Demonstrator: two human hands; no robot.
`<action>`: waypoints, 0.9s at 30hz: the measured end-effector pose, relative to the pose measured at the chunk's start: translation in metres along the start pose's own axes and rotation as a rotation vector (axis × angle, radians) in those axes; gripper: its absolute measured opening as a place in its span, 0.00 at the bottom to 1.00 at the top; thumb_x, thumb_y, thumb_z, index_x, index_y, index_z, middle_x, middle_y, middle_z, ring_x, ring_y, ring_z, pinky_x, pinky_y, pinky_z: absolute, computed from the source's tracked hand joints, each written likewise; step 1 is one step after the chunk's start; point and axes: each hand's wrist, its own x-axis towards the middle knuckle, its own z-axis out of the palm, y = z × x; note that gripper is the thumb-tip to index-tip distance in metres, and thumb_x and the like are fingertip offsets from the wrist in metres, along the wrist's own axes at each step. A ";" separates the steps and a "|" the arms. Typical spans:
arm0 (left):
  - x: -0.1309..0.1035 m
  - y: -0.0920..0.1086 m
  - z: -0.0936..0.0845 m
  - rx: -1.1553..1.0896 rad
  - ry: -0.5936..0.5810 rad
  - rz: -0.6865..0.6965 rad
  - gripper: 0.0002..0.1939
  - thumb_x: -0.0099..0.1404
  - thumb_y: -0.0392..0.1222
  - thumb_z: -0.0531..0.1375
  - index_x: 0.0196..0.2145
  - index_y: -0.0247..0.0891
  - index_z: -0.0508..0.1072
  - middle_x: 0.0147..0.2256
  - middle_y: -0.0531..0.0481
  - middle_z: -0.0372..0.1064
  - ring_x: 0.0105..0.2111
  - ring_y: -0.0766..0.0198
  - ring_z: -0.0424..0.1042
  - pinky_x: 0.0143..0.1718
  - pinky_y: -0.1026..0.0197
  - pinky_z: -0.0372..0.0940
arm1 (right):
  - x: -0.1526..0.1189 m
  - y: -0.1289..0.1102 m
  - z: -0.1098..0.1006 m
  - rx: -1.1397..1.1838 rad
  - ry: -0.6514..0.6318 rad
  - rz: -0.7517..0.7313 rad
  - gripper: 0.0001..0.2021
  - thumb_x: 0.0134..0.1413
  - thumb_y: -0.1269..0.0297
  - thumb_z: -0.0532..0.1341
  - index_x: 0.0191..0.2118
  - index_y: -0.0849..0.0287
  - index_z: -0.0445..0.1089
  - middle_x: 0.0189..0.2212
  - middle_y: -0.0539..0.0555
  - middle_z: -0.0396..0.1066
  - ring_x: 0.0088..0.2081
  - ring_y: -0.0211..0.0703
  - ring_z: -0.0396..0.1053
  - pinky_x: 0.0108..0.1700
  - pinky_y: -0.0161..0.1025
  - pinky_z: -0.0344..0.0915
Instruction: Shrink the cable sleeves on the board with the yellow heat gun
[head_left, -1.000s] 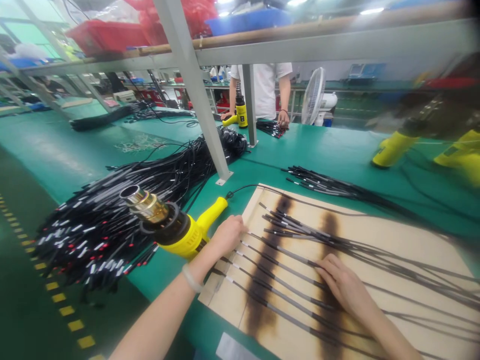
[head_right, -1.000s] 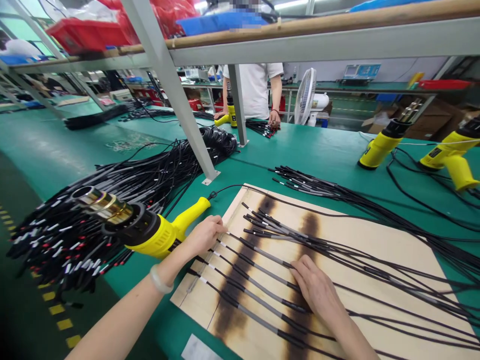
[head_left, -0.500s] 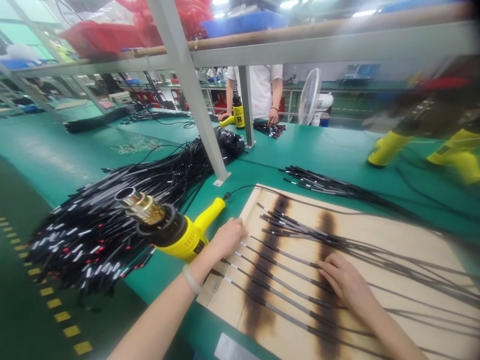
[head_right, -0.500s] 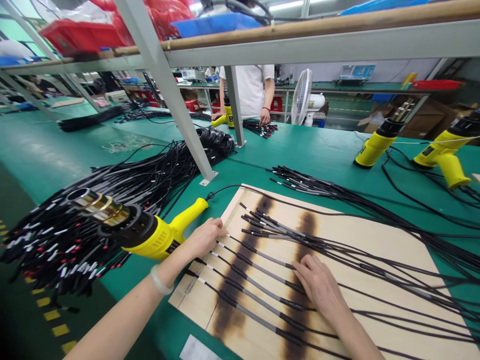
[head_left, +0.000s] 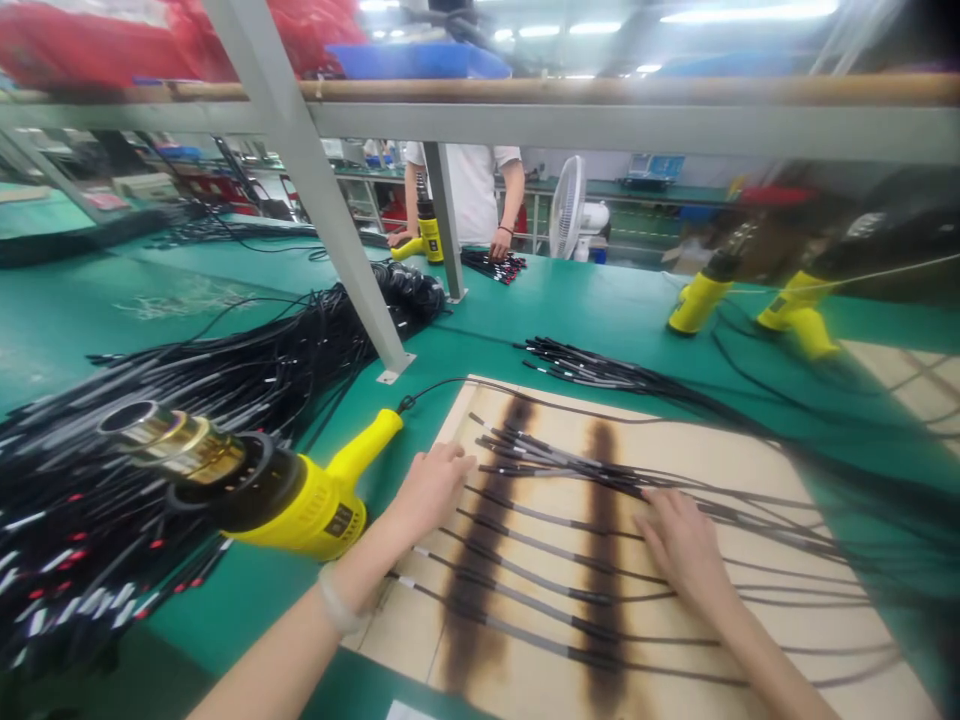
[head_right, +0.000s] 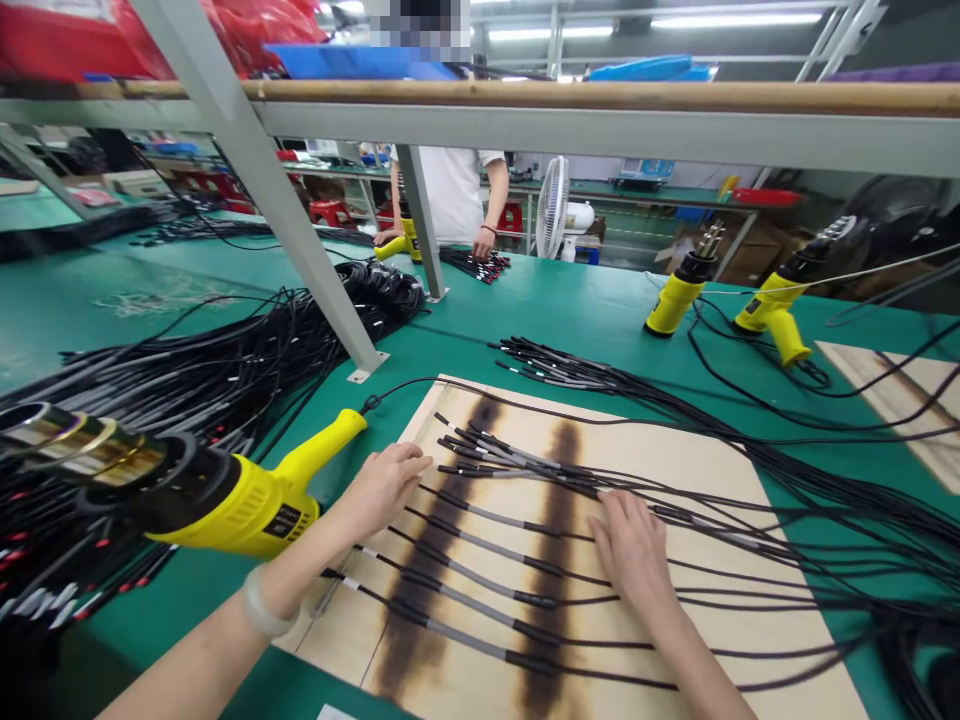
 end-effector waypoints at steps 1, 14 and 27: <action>0.005 0.006 0.002 -0.017 0.010 0.043 0.13 0.64 0.36 0.47 0.43 0.40 0.67 0.41 0.45 0.62 0.42 0.60 0.61 0.40 0.59 0.58 | 0.000 0.001 0.000 0.002 -0.030 -0.002 0.11 0.56 0.63 0.52 0.42 0.61 0.64 0.37 0.56 0.64 0.41 0.43 0.60 0.39 0.39 0.56; 0.075 0.022 0.029 0.008 0.101 0.189 0.28 0.59 0.33 0.52 0.57 0.40 0.53 0.52 0.41 0.52 0.48 0.57 0.59 0.46 0.57 0.60 | 0.019 -0.028 0.011 0.361 -0.204 0.020 0.09 0.57 0.64 0.51 0.41 0.60 0.63 0.34 0.53 0.64 0.37 0.38 0.62 0.39 0.36 0.57; 0.081 -0.006 0.010 0.059 0.087 0.170 0.07 0.60 0.39 0.53 0.35 0.36 0.69 0.37 0.45 0.63 0.42 0.57 0.60 0.39 0.56 0.54 | 0.039 -0.048 0.020 0.669 -0.206 0.037 0.10 0.58 0.60 0.50 0.35 0.58 0.65 0.29 0.50 0.61 0.32 0.33 0.60 0.35 0.31 0.57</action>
